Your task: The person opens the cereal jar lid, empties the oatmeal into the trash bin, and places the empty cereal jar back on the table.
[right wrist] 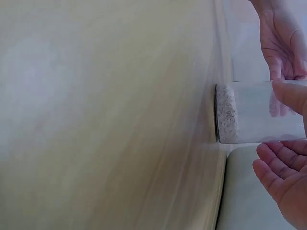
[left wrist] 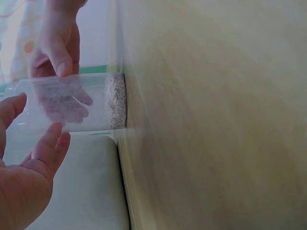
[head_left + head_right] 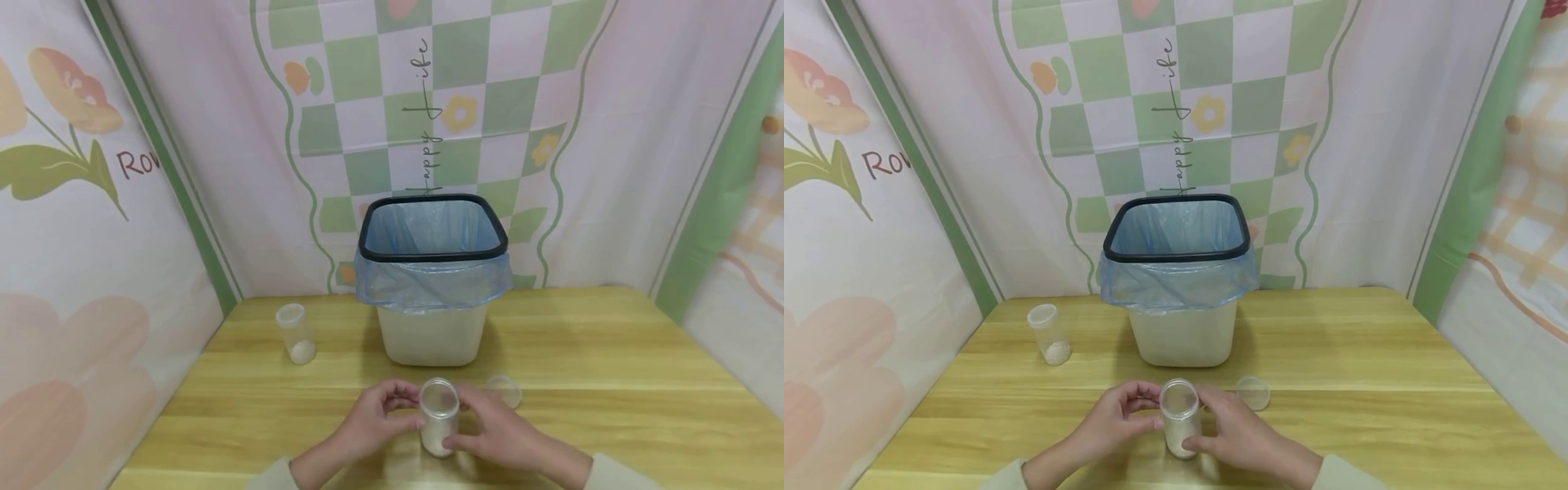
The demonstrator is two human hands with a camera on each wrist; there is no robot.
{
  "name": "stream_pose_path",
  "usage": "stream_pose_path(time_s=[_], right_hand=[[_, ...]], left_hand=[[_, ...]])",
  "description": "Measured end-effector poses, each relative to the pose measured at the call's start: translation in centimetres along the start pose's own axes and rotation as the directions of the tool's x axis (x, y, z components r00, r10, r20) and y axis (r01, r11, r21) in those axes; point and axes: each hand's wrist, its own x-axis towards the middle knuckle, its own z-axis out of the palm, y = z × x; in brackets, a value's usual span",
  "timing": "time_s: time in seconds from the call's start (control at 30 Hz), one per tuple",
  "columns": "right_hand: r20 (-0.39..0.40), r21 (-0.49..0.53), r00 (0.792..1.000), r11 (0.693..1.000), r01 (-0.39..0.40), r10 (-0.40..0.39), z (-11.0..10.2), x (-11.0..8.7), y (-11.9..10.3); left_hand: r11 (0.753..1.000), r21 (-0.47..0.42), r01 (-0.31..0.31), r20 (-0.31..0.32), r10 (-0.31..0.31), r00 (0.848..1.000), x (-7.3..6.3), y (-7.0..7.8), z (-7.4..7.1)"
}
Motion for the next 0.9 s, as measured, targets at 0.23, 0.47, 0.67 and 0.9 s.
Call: stream_pose_path(time_s=[0.23,0.47,0.67,0.9], right_hand=[[-0.022,-0.048,1.000,0.999,0.012,-0.013,0.30,-0.13,-0.08],[-0.021,-0.072,1.000,0.997,-0.009,0.008,0.32,-0.34,-0.30],[-0.023,-0.102,1.000,0.995,-0.015,0.013,0.16,-0.57,-0.53],[-0.048,-0.132,0.999,0.991,-0.022,0.016,-0.15,-0.81,-0.62]], left_hand=[[1.000,-0.002,0.009,0.023,-0.009,1.000,-0.09,-0.24,0.16],[0.999,-0.046,0.015,0.042,-0.013,0.999,-0.20,-0.05,0.38],[0.995,-0.095,0.021,0.067,-0.015,0.998,-0.19,-0.05,0.45],[0.997,-0.073,-0.010,0.089,0.017,0.996,-0.06,0.13,0.14]])
